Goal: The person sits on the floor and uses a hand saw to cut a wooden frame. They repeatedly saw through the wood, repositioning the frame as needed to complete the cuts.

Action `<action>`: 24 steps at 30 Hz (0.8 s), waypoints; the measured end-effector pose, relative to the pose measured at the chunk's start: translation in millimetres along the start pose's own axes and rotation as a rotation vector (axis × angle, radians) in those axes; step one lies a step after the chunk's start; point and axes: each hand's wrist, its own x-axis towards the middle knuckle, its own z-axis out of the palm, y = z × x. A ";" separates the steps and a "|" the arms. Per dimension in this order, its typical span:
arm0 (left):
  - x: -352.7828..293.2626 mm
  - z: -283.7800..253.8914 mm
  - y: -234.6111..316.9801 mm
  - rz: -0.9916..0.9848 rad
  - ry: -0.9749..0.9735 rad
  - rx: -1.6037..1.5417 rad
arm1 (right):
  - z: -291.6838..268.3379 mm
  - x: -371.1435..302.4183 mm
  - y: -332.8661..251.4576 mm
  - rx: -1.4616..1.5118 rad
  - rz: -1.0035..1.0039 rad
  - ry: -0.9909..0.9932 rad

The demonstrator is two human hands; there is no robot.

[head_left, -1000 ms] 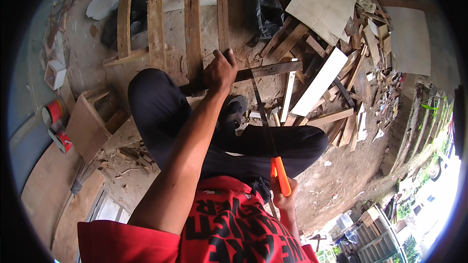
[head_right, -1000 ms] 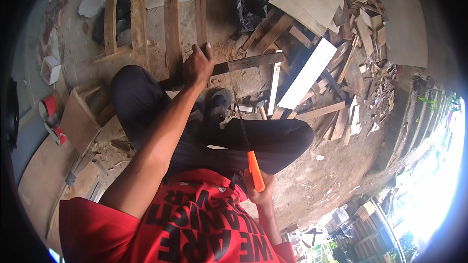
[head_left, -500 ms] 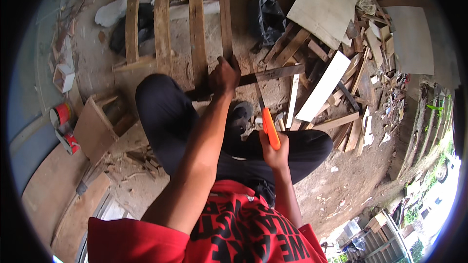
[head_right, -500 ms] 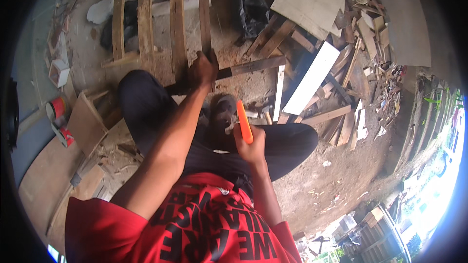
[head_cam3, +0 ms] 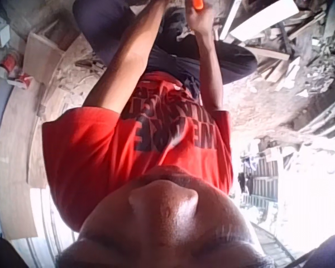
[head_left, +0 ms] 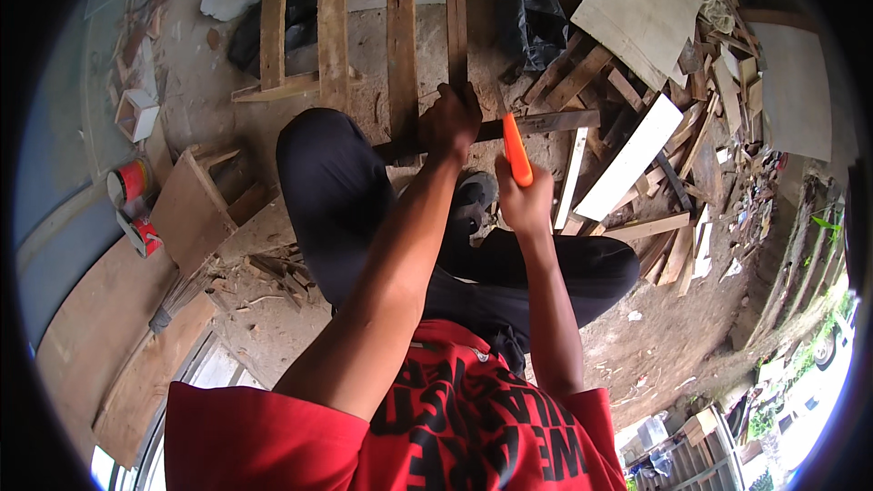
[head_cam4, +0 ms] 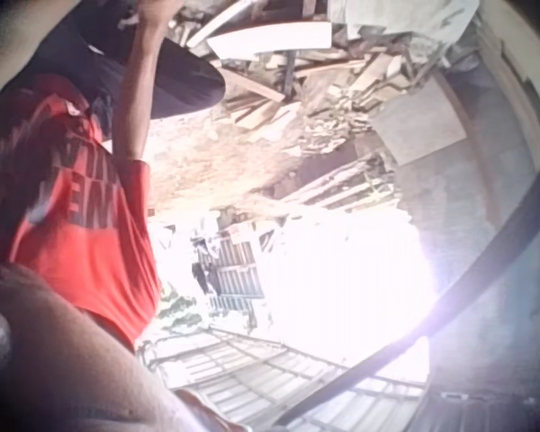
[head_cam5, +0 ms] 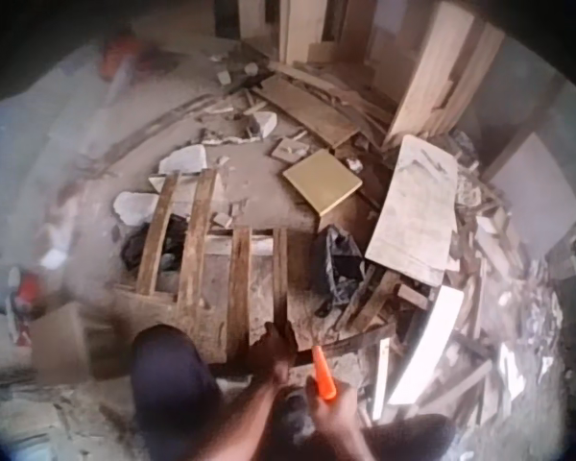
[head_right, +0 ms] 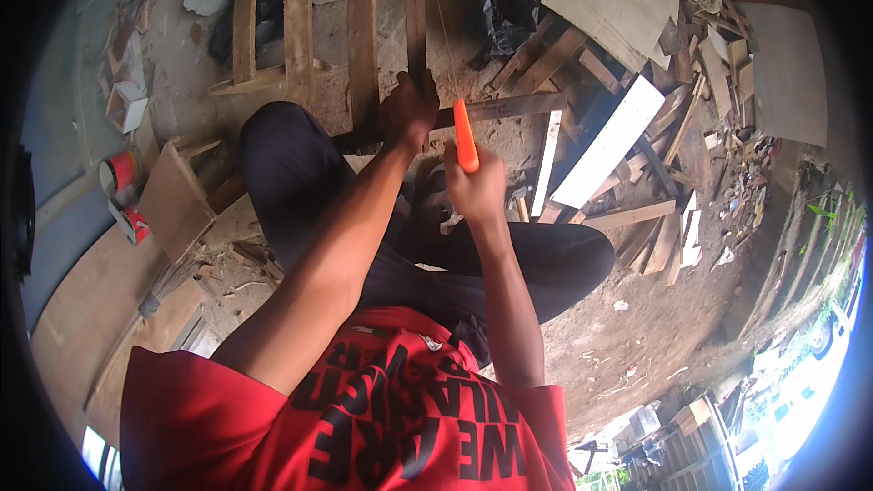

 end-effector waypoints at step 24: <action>12.3 5.8 -9.9 0.043 0.118 -0.024 | -12.8 -28.2 -8.5 0.147 0.004 -0.064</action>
